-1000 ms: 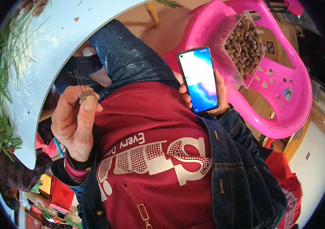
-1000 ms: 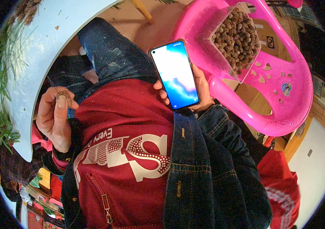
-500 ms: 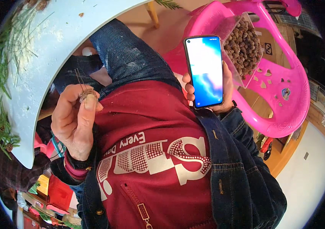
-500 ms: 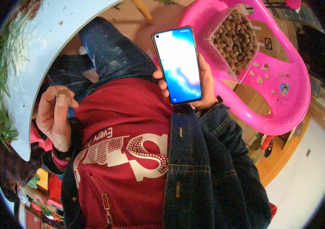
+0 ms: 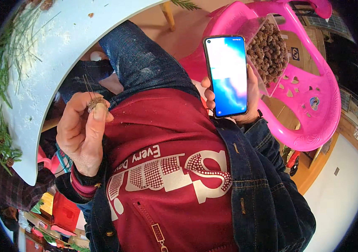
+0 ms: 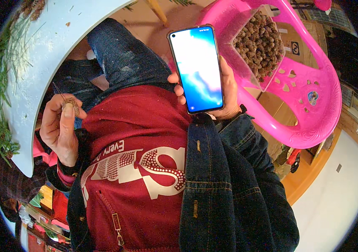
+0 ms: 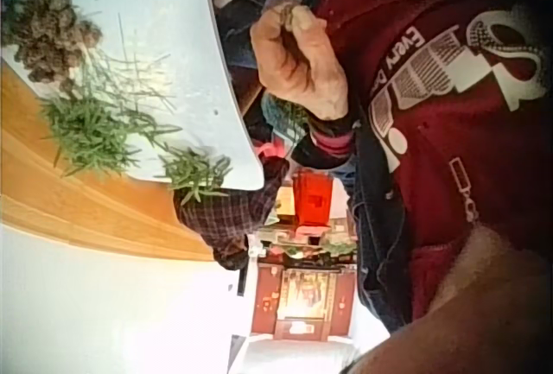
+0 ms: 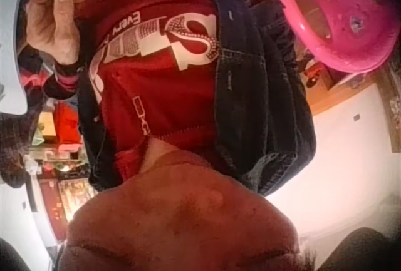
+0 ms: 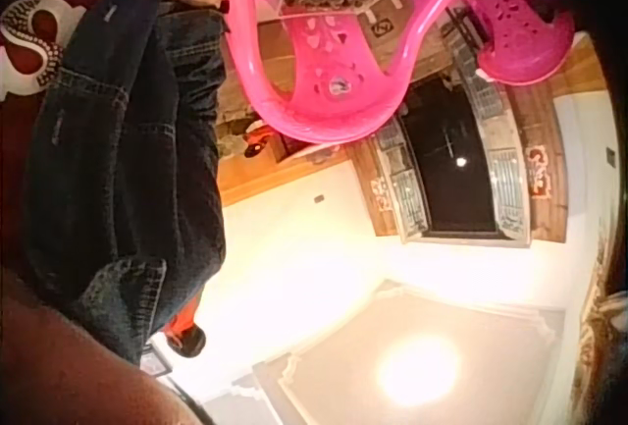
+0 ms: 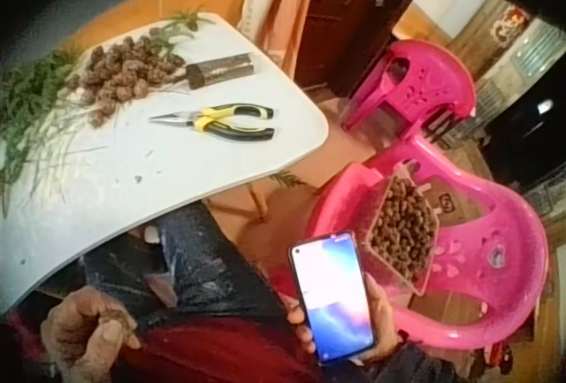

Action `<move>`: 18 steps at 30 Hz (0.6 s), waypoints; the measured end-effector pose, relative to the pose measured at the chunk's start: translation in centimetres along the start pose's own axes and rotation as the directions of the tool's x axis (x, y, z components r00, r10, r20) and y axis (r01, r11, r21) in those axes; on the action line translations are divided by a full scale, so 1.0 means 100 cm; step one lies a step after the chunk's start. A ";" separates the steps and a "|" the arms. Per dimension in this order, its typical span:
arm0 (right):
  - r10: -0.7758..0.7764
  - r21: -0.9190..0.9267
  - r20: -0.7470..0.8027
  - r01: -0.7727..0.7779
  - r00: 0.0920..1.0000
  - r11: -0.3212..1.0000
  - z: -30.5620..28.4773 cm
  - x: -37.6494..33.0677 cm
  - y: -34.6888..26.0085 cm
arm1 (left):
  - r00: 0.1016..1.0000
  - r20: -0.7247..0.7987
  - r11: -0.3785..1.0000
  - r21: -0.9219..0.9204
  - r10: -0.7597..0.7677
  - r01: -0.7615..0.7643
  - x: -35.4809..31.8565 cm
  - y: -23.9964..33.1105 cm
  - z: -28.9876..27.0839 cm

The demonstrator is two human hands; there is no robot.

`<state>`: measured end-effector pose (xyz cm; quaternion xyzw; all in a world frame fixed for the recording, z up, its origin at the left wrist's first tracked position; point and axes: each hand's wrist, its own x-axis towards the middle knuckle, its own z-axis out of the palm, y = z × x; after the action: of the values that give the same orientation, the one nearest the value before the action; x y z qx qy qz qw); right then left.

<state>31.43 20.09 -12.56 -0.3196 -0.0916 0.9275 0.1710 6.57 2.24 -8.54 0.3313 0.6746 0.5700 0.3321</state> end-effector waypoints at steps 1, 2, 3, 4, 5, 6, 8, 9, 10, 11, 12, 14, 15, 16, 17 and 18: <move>0.005 0.005 0.002 -0.005 1.000 1.000 0.000 0.001 0.000 | 1.000 0.000 1.000 0.001 0.000 0.000 0.001 0.000 0.000; 0.011 0.008 0.004 -0.011 1.000 1.000 0.000 0.001 0.000 | 1.000 -0.002 1.000 0.003 0.000 0.000 0.001 0.000 0.000; 0.012 0.006 0.005 -0.012 1.000 1.000 0.000 0.002 0.000 | 1.000 -0.003 1.000 0.002 0.001 -0.001 0.001 0.000 -0.001; 0.015 0.009 -0.020 -0.014 1.000 1.000 0.000 0.001 0.001 | 1.000 0.005 1.000 0.002 0.001 -0.001 0.002 -0.001 -0.001; 0.017 0.011 -0.044 -0.017 0.999 1.000 0.000 -0.001 0.002 | 1.000 0.012 1.000 0.001 0.002 -0.002 0.002 -0.001 -0.003; 0.021 0.013 -0.067 -0.020 0.998 1.000 0.000 -0.002 0.003 | 1.000 0.018 1.000 0.001 0.004 -0.004 0.002 -0.001 -0.004; 0.026 -0.111 -0.049 -0.031 0.998 0.993 -0.009 -0.005 0.007 | 0.999 0.030 1.000 0.010 0.015 -0.015 0.003 -0.002 -0.008; 0.012 -0.226 -0.049 -0.023 0.999 0.974 -0.013 -0.010 0.009 | 0.998 0.067 1.000 0.008 0.021 -0.022 0.005 -0.002 -0.010; 0.012 -0.333 -0.036 -0.024 0.999 0.943 -0.015 -0.012 0.011 | 0.996 0.092 1.000 0.019 0.022 -0.024 0.005 -0.003 -0.014; 0.035 -0.337 -0.014 -0.037 0.999 0.941 -0.013 -0.012 0.009 | 0.998 0.065 0.999 0.036 0.023 -0.025 0.006 -0.003 -0.015; 0.062 -0.481 -0.088 -0.097 0.994 0.871 -0.010 -0.010 0.008 | 0.998 0.065 0.999 0.034 0.024 -0.026 0.007 -0.002 -0.015; 0.100 -0.618 -0.139 -0.165 0.985 0.769 -0.007 -0.007 0.006 | 0.996 0.063 0.998 0.030 0.060 -0.062 0.012 -0.003 -0.015; 0.092 -0.613 -0.185 -0.189 0.978 0.767 -0.011 -0.006 0.009 | 0.994 0.059 0.995 0.035 0.092 -0.094 0.013 -0.004 -0.017; 0.085 -0.609 -0.232 -0.212 0.969 0.765 -0.016 -0.003 0.011 | 0.996 0.024 0.995 0.061 0.084 -0.085 0.014 -0.004 -0.018; 0.110 -0.613 -0.219 -0.224 0.970 0.758 -0.025 -0.004 0.009 | 0.991 0.024 0.990 0.036 0.133 -0.134 0.016 -0.006 -0.017; 0.105 -0.606 -0.300 -0.274 0.948 0.747 -0.035 -0.004 0.006 | 0.983 0.024 0.983 0.011 0.184 -0.184 0.016 -0.006 -0.019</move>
<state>33.72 19.58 -15.22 -0.4787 -0.3470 0.8058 -0.0343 4.02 2.43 -8.99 0.4009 0.6411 0.5899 0.2832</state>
